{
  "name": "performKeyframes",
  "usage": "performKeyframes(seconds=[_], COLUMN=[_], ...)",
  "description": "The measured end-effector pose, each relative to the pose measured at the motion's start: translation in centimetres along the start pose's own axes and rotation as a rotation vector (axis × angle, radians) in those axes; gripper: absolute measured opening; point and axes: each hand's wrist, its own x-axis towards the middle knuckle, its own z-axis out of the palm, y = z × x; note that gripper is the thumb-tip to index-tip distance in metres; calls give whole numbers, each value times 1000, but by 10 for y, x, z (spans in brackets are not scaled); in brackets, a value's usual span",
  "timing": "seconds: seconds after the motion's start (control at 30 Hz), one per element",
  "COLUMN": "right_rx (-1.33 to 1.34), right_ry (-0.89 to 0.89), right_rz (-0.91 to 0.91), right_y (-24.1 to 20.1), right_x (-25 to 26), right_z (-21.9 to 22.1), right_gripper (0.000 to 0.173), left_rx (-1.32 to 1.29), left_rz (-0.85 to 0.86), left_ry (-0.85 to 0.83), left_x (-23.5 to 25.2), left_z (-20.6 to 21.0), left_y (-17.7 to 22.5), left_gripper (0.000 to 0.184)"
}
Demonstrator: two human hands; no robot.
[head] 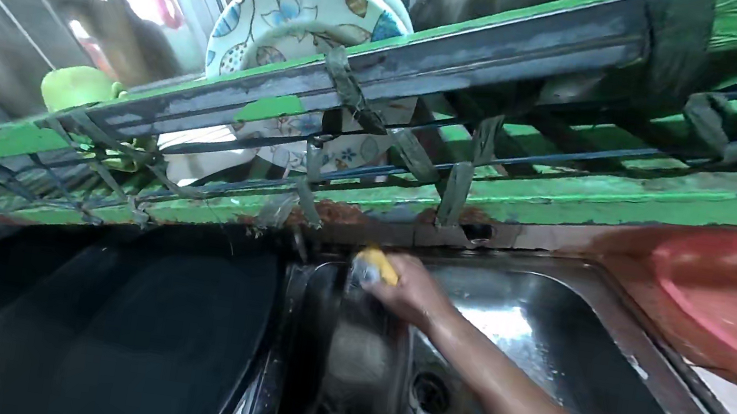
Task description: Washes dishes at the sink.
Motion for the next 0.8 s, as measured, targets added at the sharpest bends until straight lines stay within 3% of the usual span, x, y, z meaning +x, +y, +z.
performKeyframes(seconds=[0.1, 0.17, 0.27, 0.37, 0.43, 0.5, 0.6, 0.67, 0.73, 0.8], right_rx=[-142, -212, -267, -178, 13, 271, 361, 245, 15, -151], right_ry=[94, 181, 352, 363, 377, 316, 282, 284, 271, 267], right_rz=[-471, -669, -812, -737, -456, -9, 311, 279, -34, -390], right_y=[-7, -7, 4, 18, 31, 46, 77, 65, 29, -1], right_x=[-58, -84, -102, -113, -113, -95, -47, -36, -54, -82], right_z=[29, 49, 71, 65, 48, 12, -23, -21, -1, 27], right_gripper=[40, 47, 46, 42, 35, 47, 46, 41, 34, 37], left_rx=[-116, -5, 100, 98, 86, 113, 1, -97, -190, -239], left_rz=[166, 20, -175, -188, -95, -62, -31, 3, -18, 12], left_ry=[233, 311, 285, 245, 195, 149, 196, 265, 317, 351], left_x=[45, 87, 146, 152, 129, 94, 61, 55, 58, 60], left_z=[-40, -54, -57, -44, -30, -14, 8, 18, 18, 13], left_y=[75, 125, 145, 147, 139, 130, 93, 81, 81, 79], left_gripper=[57, 59, 53, 39, 33, 38, 41, 42, 43, 44])
